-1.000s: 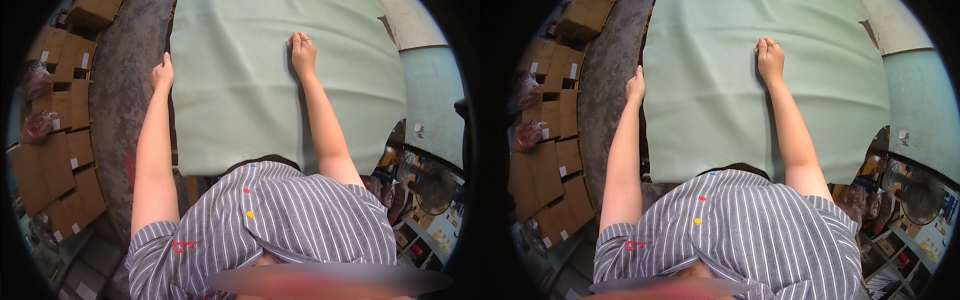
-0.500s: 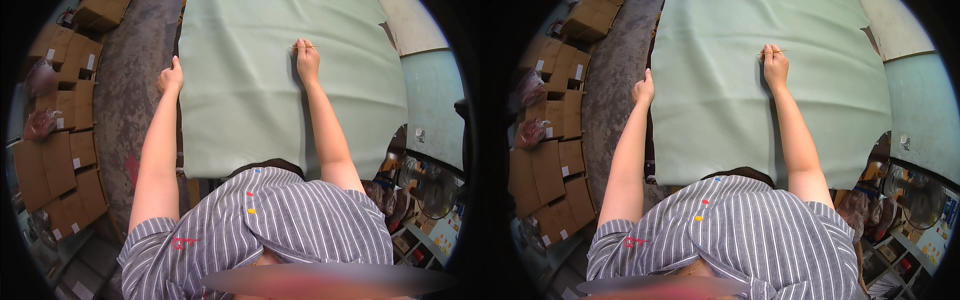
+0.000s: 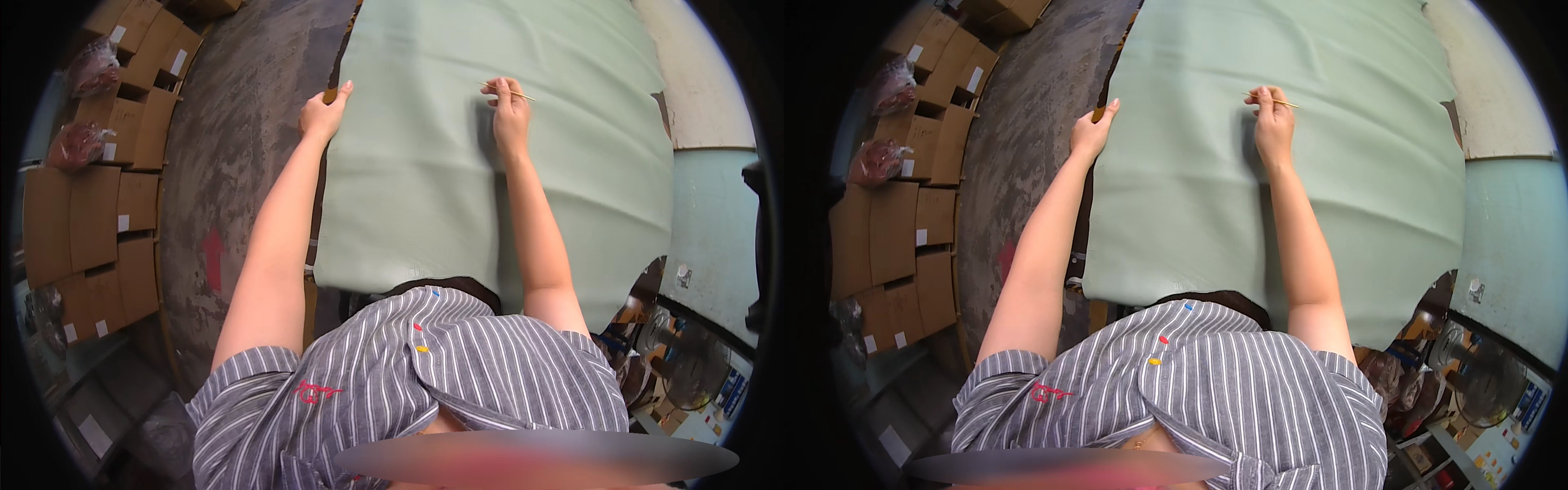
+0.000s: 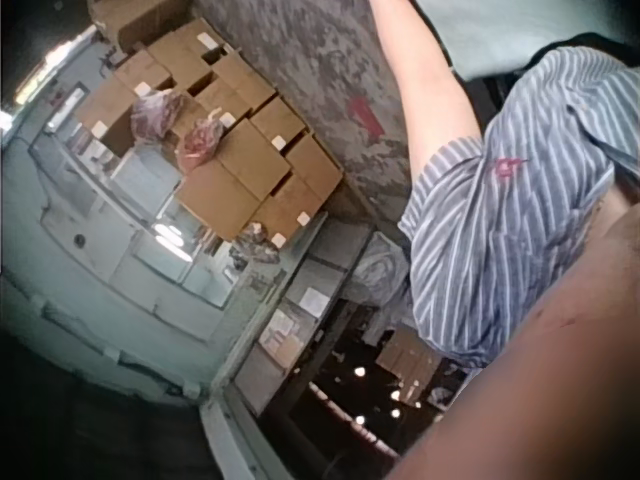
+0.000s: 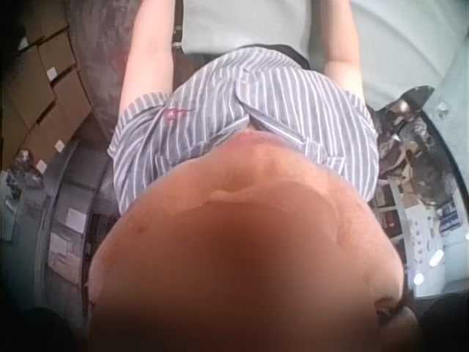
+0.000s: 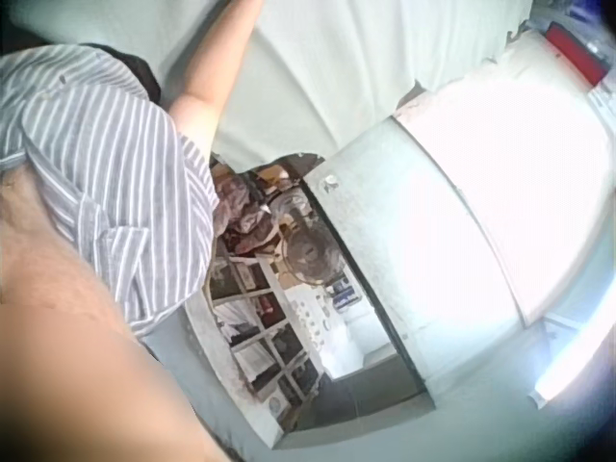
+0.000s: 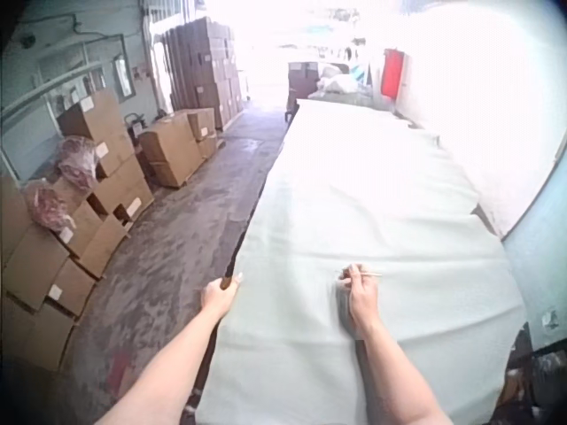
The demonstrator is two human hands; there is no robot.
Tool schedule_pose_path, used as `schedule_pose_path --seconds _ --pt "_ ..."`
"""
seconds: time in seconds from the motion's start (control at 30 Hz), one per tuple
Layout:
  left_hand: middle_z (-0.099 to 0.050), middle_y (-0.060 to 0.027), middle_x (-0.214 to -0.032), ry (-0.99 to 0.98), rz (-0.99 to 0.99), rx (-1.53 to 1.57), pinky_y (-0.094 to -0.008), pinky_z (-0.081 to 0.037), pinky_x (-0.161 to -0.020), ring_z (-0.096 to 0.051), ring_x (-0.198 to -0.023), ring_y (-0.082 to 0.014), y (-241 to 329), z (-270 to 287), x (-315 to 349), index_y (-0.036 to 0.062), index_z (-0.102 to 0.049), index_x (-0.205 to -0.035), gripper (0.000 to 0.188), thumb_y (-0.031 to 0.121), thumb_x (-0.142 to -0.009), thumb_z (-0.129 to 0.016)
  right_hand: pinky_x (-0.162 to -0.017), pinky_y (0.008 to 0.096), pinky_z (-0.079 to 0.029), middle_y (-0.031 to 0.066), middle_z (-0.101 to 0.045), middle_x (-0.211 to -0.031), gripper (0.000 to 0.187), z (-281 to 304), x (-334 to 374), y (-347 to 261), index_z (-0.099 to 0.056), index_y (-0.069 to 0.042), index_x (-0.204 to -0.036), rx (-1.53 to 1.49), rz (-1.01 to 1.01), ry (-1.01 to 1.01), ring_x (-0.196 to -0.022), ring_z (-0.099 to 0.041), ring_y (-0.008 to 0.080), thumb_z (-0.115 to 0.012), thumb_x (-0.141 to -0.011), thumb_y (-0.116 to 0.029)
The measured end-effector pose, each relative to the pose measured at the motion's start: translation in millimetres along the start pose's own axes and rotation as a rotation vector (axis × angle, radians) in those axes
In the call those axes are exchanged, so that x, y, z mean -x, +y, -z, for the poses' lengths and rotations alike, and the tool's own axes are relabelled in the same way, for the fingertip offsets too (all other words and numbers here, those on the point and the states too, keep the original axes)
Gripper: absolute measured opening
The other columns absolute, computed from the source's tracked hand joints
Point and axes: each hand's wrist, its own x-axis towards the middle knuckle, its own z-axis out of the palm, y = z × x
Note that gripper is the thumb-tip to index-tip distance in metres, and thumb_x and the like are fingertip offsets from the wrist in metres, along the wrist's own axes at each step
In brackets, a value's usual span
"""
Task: The person smooths a large sheet of light green fabric on a table, briefly wipes their face with a tissue, then uses a thin stick to draw lines and shapes on the fabric surface.
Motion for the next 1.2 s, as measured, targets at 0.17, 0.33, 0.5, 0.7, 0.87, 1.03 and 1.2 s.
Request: schedule_pose_path --seconds 0.17,0.33,0.5,0.7,0.87,1.03,1.2 --pt "-0.072 -0.0133 -0.112 -0.02 0.004 0.015 -0.0423 -0.049 -0.094 -0.065 -0.11 -0.0323 4 7 4 0.0122 -0.073 -0.115 0.071 0.073 -0.086 -0.051 -0.077 0.0293 -0.048 0.0044 -0.067 -0.083 0.034 -104 -11 -4 -0.064 -0.002 -0.094 -0.16 0.101 -0.267 -0.083 -0.062 0.0133 -0.048 -0.105 -0.03" --pt "-0.072 -0.0144 -0.111 -0.018 0.03 0.001 -0.0426 -0.049 -0.094 -0.065 -0.109 -0.0336 7 7 8 0.0123 -0.073 -0.114 0.068 0.071 -0.088 -0.05 -0.071 0.0348 -0.049 0.0104 -0.067 -0.074 0.034 -144 -26 -1 -0.064 -0.001 -0.089 0.078 0.107 -0.286 -0.073 -0.064 0.0222 -0.05 -0.103 -0.029" --pt "-0.072 -0.0168 -0.101 -0.003 0.039 0.045 -0.0423 -0.048 -0.091 -0.065 -0.104 -0.0347 9 7 12 0.0064 -0.073 -0.105 0.072 0.072 -0.089 -0.048 -0.068 0.0433 -0.048 0.0195 -0.062 -0.074 0.028 -148 -21 -3 -0.062 -0.001 -0.086 0.274 0.259 -0.261 -0.073 -0.062 0.0372 -0.052 -0.1 -0.023" --pt "-0.072 -0.017 -0.11 -0.008 0.06 -0.003 -0.0439 -0.049 -0.093 -0.065 -0.109 -0.0359 11 9 11 0.0102 -0.073 -0.109 0.069 0.071 -0.088 -0.049 -0.069 0.0352 -0.049 0.0112 -0.067 -0.076 0.03 -136 -18 2 -0.064 -0.002 -0.086 0.126 0.074 -0.426 -0.071 -0.064 0.0225 -0.052 -0.101 -0.025" --pt "-0.071 -0.0171 -0.11 -0.029 0.078 -0.01 -0.0436 -0.049 -0.093 -0.065 -0.109 -0.0357 9 10 10 0.0101 -0.074 -0.109 0.07 0.072 -0.088 -0.048 -0.077 0.0278 -0.052 0.0067 -0.068 -0.091 0.028 -112 -77 22 -0.065 0.0 -0.1 -0.274 -0.007 -0.084 -0.083 -0.064 0.0126 -0.049 -0.105 -0.022" --pt "-0.071 -0.017 -0.11 0.002 0.054 -0.001 -0.0433 -0.049 -0.093 -0.065 -0.108 -0.0354 9 10 9 0.0102 -0.074 -0.11 0.07 0.072 -0.088 -0.049 -0.091 0.0309 -0.053 0.0095 -0.066 -0.105 0.028 -64 -109 50 -0.063 0.001 -0.107 -0.221 0.003 -0.052 -0.1 -0.064 0.0169 -0.048 -0.105 -0.022" --pt "-0.071 -0.0173 -0.11 0.004 0.052 -0.005 -0.0429 -0.048 -0.093 -0.065 -0.109 -0.0355 10 10 9 0.0098 -0.074 -0.109 0.07 0.072 -0.088 -0.049 -0.086 0.0287 -0.054 0.009 -0.068 -0.099 0.025 19 -150 67 -0.064 0.0 -0.103 -0.177 -0.075 0.294 -0.093 -0.065 0.0151 -0.048 -0.104 -0.02"
